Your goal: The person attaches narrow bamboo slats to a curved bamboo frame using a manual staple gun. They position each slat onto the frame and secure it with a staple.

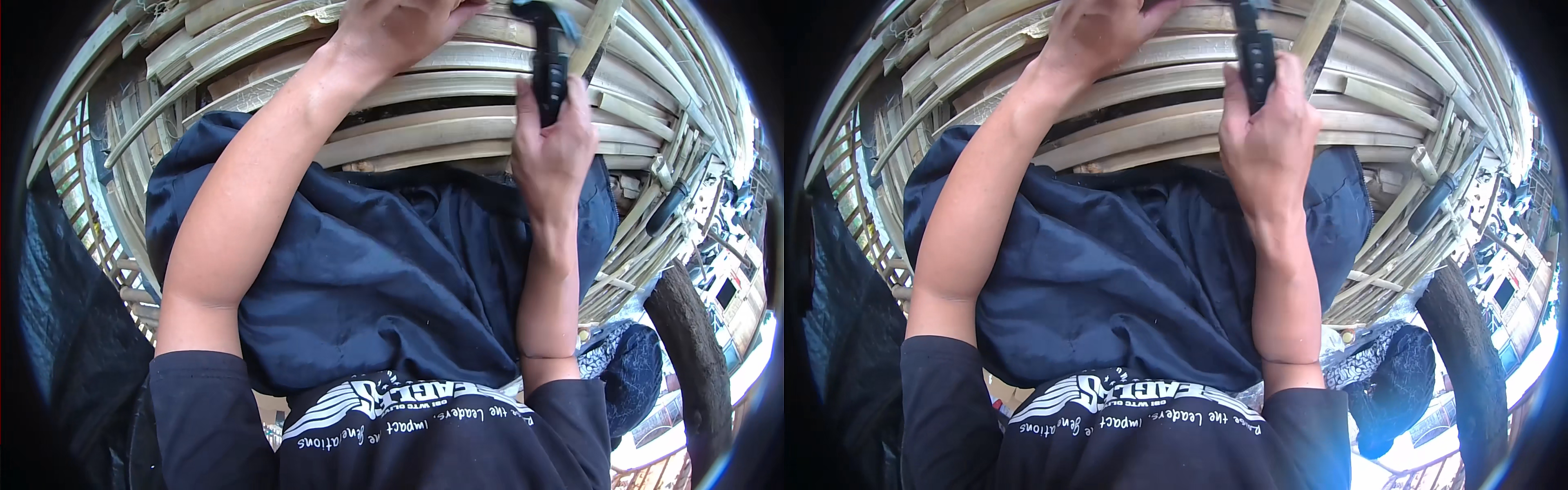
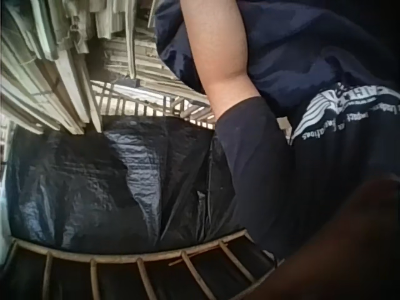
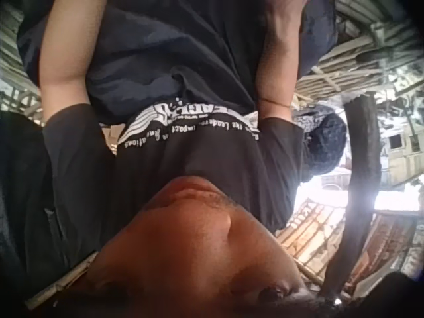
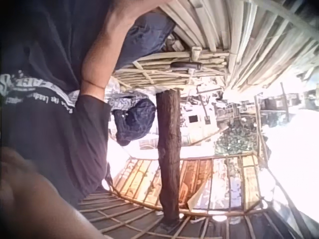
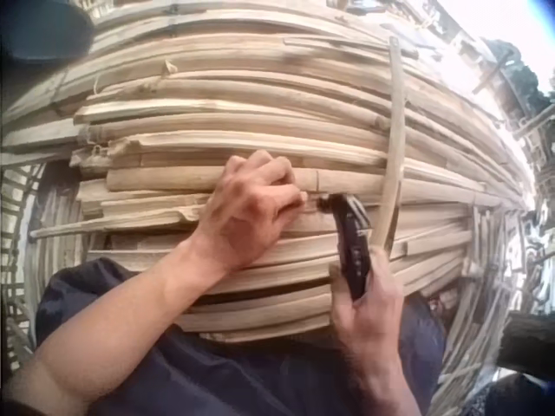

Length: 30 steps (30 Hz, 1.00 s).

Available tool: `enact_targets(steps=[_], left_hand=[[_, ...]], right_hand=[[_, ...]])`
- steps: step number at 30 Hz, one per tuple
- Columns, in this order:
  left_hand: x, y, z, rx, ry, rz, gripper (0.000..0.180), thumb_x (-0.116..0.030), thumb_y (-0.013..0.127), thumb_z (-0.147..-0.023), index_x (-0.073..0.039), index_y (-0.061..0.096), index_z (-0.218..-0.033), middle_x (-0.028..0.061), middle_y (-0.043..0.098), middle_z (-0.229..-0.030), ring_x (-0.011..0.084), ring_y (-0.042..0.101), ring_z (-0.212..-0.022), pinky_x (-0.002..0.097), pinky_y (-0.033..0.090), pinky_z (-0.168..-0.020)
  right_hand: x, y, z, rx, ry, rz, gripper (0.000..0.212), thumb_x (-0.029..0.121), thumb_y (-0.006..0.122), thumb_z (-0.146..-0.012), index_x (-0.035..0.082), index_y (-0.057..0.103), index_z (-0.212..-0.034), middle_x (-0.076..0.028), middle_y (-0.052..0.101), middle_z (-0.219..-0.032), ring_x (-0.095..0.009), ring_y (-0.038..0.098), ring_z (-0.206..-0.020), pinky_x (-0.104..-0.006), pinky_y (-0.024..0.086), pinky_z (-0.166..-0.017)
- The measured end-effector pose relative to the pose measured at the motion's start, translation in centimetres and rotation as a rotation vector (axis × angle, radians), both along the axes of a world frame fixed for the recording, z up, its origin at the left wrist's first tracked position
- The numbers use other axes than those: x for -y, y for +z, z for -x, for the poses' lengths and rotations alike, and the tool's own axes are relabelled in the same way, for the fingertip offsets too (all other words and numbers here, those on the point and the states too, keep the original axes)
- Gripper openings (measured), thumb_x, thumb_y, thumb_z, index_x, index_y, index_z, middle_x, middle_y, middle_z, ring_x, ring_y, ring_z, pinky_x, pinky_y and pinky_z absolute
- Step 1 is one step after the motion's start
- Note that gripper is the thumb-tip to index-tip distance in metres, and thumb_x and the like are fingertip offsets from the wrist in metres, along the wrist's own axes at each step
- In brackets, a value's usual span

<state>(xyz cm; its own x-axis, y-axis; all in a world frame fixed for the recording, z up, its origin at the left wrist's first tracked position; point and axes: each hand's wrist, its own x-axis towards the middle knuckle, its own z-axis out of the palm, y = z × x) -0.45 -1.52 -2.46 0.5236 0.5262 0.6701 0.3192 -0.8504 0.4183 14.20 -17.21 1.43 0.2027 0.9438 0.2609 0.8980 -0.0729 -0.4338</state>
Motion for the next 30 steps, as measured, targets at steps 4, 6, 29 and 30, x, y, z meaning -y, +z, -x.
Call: enact_targets(steps=[4, 6, 29, 30], left_hand=[[0.2, 0.1, -0.1, -0.023, -0.027, 0.013, 0.008, -0.013, 0.077, -0.084, -0.009, 0.073, -0.078, 0.0018, 0.065, -0.086, 0.0206, 0.060, -0.089, 0.0369, 0.043, -0.080], [0.1, -0.2, 0.2, -0.020, -0.016, 0.000, 0.008, -0.012, 0.077, -0.084, -0.009, 0.073, -0.078, 0.0018, 0.065, -0.086, 0.0203, 0.060, -0.089, 0.0366, 0.043, -0.080], [0.2, 0.1, 0.1, -0.019, -0.003, -0.059, 0.011, -0.015, 0.077, -0.085, -0.009, 0.072, -0.077, 0.0018, 0.064, -0.084, 0.0210, 0.059, -0.085, 0.0375, 0.043, -0.080], [0.1, 0.0, 0.2, -0.020, 0.001, -0.055, 0.011, -0.014, 0.076, -0.085, -0.009, 0.072, -0.077, 0.0017, 0.064, -0.084, 0.0210, 0.059, -0.085, 0.0377, 0.043, -0.080]], right_hand=[[1.2, 0.2, 1.9, -0.679, -0.205, -0.463, 0.028, 0.013, 0.072, -0.098, -0.001, 0.054, -0.113, -0.011, 0.066, -0.079, -0.017, 0.066, -0.062, -0.0291, 0.056, -0.057], [0.3, 0.2, 1.6, -0.483, -0.176, -0.242, 0.025, 0.014, 0.073, -0.097, 0.000, 0.056, -0.108, -0.011, 0.064, -0.076, -0.019, 0.064, -0.057, -0.0316, 0.052, -0.056], [0.3, 0.0, 0.6, -0.809, -0.174, -0.402, 0.020, 0.005, 0.070, -0.098, 0.003, 0.051, -0.103, -0.001, 0.058, -0.073, -0.007, 0.058, -0.056, -0.0214, 0.048, -0.050], [0.3, 0.0, 0.4, -0.858, -0.189, -0.327, 0.019, 0.007, 0.070, -0.099, 0.004, 0.052, -0.103, 0.000, 0.058, -0.071, -0.006, 0.056, -0.055, -0.0215, 0.046, -0.048]])
